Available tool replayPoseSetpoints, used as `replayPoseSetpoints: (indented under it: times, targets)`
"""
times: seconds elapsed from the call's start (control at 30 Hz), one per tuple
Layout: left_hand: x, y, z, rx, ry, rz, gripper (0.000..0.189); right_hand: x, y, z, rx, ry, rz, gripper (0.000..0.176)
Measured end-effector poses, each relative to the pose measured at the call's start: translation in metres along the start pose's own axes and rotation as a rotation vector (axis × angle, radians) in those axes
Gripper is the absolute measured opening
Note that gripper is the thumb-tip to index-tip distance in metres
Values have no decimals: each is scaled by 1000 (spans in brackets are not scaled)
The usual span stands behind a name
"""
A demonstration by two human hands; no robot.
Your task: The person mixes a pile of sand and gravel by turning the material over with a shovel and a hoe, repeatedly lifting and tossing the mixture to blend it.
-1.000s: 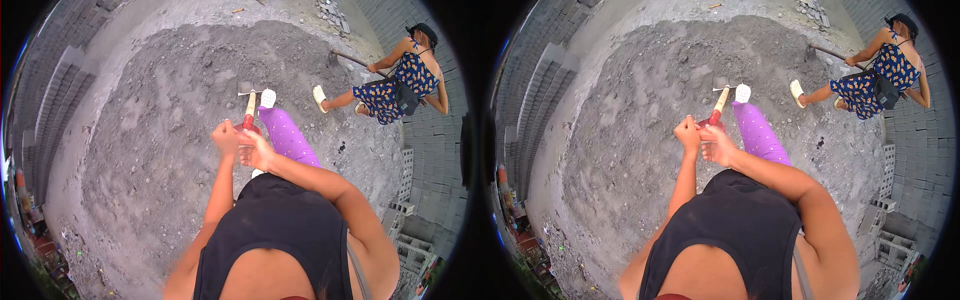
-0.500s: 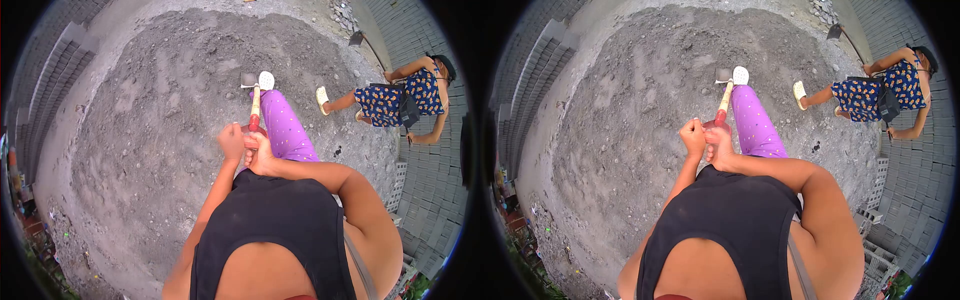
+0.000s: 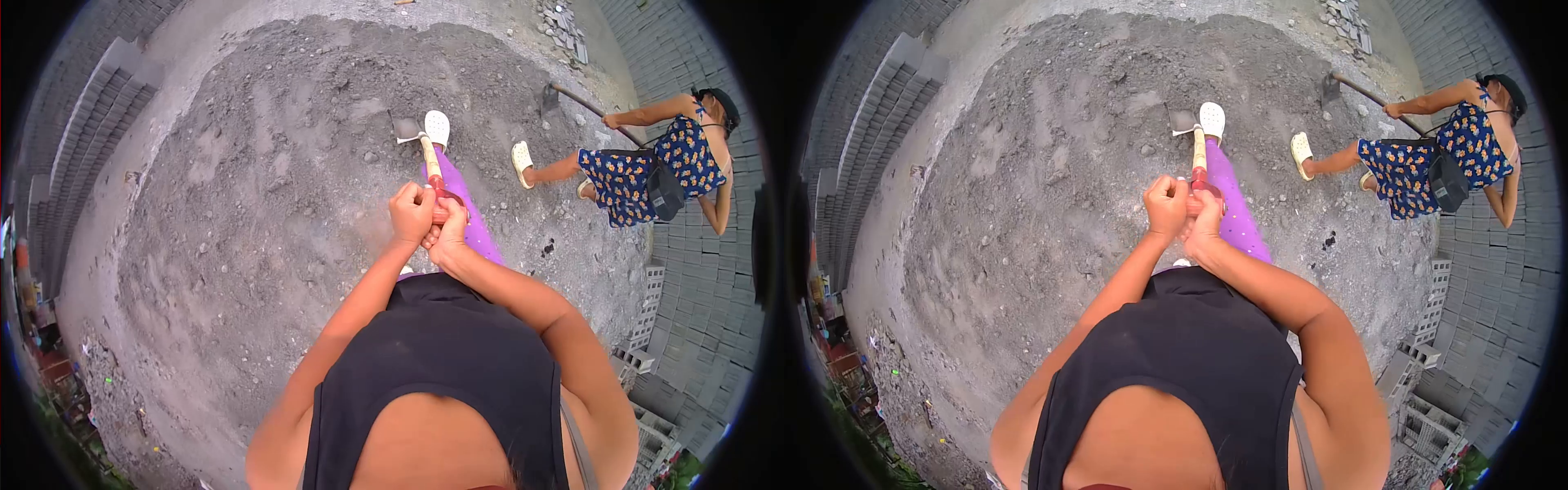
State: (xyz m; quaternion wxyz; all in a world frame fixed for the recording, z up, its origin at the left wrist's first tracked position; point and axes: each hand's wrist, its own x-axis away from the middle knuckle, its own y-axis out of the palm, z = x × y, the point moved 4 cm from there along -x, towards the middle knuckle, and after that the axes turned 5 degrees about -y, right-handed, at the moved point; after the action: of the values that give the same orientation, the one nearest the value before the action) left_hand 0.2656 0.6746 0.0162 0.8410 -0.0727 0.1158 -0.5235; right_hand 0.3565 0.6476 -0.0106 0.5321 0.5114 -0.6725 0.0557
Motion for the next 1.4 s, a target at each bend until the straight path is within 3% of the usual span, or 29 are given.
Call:
replayPoseSetpoints:
  times: [0.2,0.37,0.5,0.63,0.7,0.77,0.83,0.9,0.97,1.0,1.07,1.1,1.13,1.2,1.33,1.4]
  targets:
    - [92,23,-29,-117,186,-150,18,13,-104,29,31,0,-140,29]
    - [134,40,-60,-216,159,-443,13,6,-175,41,280,-9,-86,34]
    - [129,38,-73,-312,258,-316,12,3,-244,34,318,48,3,34]
    - [124,14,-120,-507,-236,-425,29,-17,-355,28,234,148,160,34]
    - [142,-11,-172,-672,-357,-549,37,-23,-386,18,349,103,245,34]
    - [161,-42,-204,-841,-390,-801,36,-31,-406,0,369,145,212,31]
    - [167,-67,-224,-927,-358,-1011,33,-35,-407,-2,390,173,196,29]
    - [171,-87,-223,-875,-398,-855,33,-40,-410,-13,26,106,422,22]
    - [172,-106,-232,-721,-778,-641,31,-51,-405,-23,-116,68,498,19]
    - [169,-110,-232,-705,-798,-630,31,-59,-407,-23,-275,32,569,16]
    - [155,-125,-234,-553,-1032,-511,31,-84,-423,-24,-245,-43,585,10]
    - [144,-129,-246,-561,-993,-674,36,-82,-414,-33,-224,-67,609,9]
    - [133,-129,-260,-557,-1001,-672,36,-78,-405,-42,-207,-91,634,7]
    - [99,-118,-277,-222,-1340,-386,45,-68,-380,-62,-180,-140,692,6]
    - [-20,-31,-306,-168,-1351,-430,48,-41,-302,-107,-183,-188,795,8]
    - [-72,33,-323,-67,-1220,-475,47,-36,-273,-126,-196,-209,820,9]
